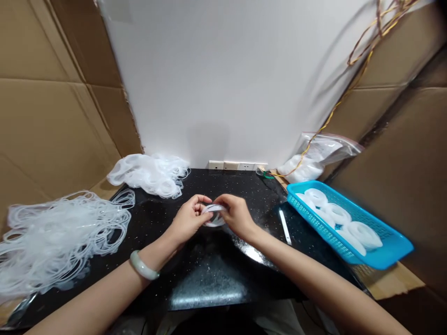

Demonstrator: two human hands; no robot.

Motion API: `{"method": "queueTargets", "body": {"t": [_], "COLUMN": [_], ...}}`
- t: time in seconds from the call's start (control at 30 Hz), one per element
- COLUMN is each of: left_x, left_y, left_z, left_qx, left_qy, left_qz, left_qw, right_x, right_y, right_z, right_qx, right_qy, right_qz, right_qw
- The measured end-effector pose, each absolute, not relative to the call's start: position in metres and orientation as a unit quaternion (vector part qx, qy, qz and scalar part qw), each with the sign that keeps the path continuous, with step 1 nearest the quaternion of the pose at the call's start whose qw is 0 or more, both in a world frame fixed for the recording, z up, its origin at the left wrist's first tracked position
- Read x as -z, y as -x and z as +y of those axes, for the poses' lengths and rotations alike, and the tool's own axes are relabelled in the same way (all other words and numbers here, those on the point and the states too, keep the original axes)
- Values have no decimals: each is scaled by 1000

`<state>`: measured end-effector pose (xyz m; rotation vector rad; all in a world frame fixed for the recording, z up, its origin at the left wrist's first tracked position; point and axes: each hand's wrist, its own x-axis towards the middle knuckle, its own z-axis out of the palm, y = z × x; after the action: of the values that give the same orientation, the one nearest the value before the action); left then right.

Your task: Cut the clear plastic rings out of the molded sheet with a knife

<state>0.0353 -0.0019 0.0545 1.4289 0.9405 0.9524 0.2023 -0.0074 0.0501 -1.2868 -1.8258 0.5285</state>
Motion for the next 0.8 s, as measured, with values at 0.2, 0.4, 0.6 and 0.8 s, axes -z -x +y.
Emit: {"method": "queueTargets", "body": {"t": [0.2, 0.4, 0.6, 0.8], "left_x": [-38, -19, -12, -13], "left_y": [-49, -53, -50, -43], "left_z": [6, 28, 41, 46], "left_qx": [-296, -291, -277, -277], "left_qy": [-494, -516, -580, -592], "left_qz": [423, 437, 448, 464], "left_qw": [700, 677, 622, 598], "right_x": [-35, -10, -7, -12], "right_y": [-254, -265, -262, -260], "right_z": [1, 14, 18, 22], "right_qx": [-368, -252, -258, -259], "right_qy": [554, 582, 583, 563], "right_qz": [-709, -747, -745, -764], "right_qw": [234, 201, 197, 181]}}
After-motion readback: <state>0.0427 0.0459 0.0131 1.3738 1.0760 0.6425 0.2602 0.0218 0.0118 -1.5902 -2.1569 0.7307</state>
